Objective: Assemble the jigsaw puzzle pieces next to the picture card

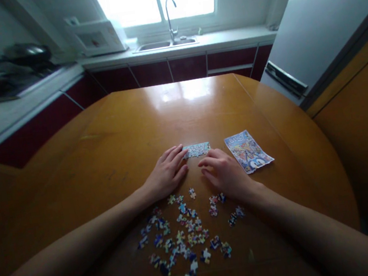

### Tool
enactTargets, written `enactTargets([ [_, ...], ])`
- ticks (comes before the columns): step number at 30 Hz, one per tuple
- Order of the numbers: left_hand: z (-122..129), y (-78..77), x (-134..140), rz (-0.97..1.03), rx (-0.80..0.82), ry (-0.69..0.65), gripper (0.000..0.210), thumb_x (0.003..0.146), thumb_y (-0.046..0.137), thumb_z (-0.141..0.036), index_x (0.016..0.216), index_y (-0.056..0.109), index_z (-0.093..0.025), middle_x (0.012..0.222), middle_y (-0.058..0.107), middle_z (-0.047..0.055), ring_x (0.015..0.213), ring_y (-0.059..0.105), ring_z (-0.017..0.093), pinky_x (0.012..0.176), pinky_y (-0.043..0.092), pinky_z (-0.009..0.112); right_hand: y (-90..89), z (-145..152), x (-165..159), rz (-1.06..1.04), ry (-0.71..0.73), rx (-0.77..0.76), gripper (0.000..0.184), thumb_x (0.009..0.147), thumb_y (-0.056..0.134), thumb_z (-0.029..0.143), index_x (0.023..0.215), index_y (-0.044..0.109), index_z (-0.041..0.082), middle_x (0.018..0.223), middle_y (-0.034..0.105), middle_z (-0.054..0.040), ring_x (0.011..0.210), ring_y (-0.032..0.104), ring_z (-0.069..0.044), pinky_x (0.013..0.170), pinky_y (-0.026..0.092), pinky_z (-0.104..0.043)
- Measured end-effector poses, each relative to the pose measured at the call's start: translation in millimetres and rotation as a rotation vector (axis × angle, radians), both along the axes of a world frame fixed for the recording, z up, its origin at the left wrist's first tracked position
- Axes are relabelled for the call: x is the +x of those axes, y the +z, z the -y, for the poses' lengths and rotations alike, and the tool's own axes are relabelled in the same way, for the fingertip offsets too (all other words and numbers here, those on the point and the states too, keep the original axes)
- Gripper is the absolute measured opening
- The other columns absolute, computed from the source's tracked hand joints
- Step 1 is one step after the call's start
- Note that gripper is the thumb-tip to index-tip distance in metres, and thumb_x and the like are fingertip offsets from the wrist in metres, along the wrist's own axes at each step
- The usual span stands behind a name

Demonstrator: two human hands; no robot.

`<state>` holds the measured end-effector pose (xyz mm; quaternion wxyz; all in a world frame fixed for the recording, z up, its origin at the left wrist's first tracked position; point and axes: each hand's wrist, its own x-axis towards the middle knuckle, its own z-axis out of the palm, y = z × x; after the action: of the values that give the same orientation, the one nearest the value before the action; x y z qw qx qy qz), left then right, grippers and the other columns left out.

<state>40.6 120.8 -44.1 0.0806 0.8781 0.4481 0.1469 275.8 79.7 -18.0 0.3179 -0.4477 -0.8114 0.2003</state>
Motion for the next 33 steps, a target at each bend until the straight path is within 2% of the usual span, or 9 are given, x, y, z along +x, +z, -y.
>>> enactTargets([
  [3,0,0.2,0,0.005,0.005,-0.001,0.049,0.101,0.043,-0.038,0.146,0.044,-0.02,0.157,0.039,0.01,0.145,0.032,0.028,0.122,0.028,0.048,-1.2,10,-9,0.053,0.202,0.008,0.022,0.092,0.056,0.015,0.102,0.072,0.026,0.097,0.064,-0.0059,0.094,0.056,-0.021,0.085,0.05,-0.036],
  [7,0,0.2,0,0.009,0.008,-0.001,0.049,0.101,0.045,-0.037,0.147,0.043,-0.02,0.157,0.039,0.01,0.146,0.032,0.027,0.122,0.028,0.046,-5.8,18,-16,0.184,0.3,0.024,0.021,0.095,0.056,0.019,0.105,0.073,0.026,0.098,0.064,-0.0075,0.093,0.053,-0.022,0.086,0.048,-0.038],
  [13,0,0.1,0,0.008,0.003,-0.001,0.049,0.101,0.044,-0.037,0.146,0.044,-0.02,0.157,0.039,0.01,0.146,0.032,0.027,0.122,0.028,0.047,-6.6,17,-16,0.231,0.246,-0.003,0.008,0.091,0.066,0.026,0.095,0.072,0.024,0.096,0.064,-0.0068,0.095,0.054,-0.023,0.088,0.047,-0.039],
  [16,1,0.2,0,0.004,0.004,0.001,0.049,0.101,0.044,-0.038,0.146,0.044,-0.02,0.157,0.039,0.01,0.145,0.032,0.027,0.122,0.028,0.047,-4.7,14,-13,0.223,0.195,-0.027,0.01,0.087,0.072,0.032,0.089,0.069,0.023,0.093,0.065,-0.0067,0.095,0.055,-0.024,0.086,0.048,-0.04],
  [19,1,-0.2,0,0.001,-0.001,0.003,0.049,0.101,0.043,-0.039,0.146,0.044,-0.021,0.157,0.039,0.01,0.146,0.032,0.028,0.122,0.028,0.048,-2.1,9,-7,0.194,0.15,-0.028,0.009,0.093,0.063,0.027,0.087,0.067,0.022,0.091,0.065,-0.007,0.094,0.055,-0.023,0.085,0.049,-0.039],
  [22,0,-0.3,0,0.004,-0.004,0.004,0.049,0.101,0.043,-0.04,0.147,0.044,-0.021,0.158,0.038,0.009,0.146,0.031,0.028,0.122,0.027,0.048,0.1,6,-1,0.163,0.106,-0.011,0.018,0.096,0.053,0.016,0.091,0.068,0.022,0.093,0.065,-0.0074,0.093,0.055,-0.022,0.083,0.048,-0.037],
  [26,1,1.3,0,-0.003,-0.003,0.008,0.049,0.101,0.044,-0.039,0.146,0.045,-0.019,0.157,0.039,0.011,0.146,0.032,0.028,0.123,0.027,0.046,0.3,7,0,0.139,0.155,-0.041,0.021,0.094,0.053,0.011,0.091,0.071,0.023,0.092,0.064,-0.0066,0.091,0.054,-0.021,0.08,0.048,-0.034],
  [33,0,1.4,1,-0.001,0.003,0.003,0.048,0.101,0.043,-0.038,0.146,0.045,-0.021,0.158,0.039,0.01,0.145,0.032,0.028,0.122,0.028,0.047,-4.9,13,-7,0.143,0.242,-0.074,0.014,0.093,0.06,0.019,0.092,0.073,0.024,0.091,0.063,-0.0051,0.089,0.055,-0.019,0.082,0.048,-0.033],
])
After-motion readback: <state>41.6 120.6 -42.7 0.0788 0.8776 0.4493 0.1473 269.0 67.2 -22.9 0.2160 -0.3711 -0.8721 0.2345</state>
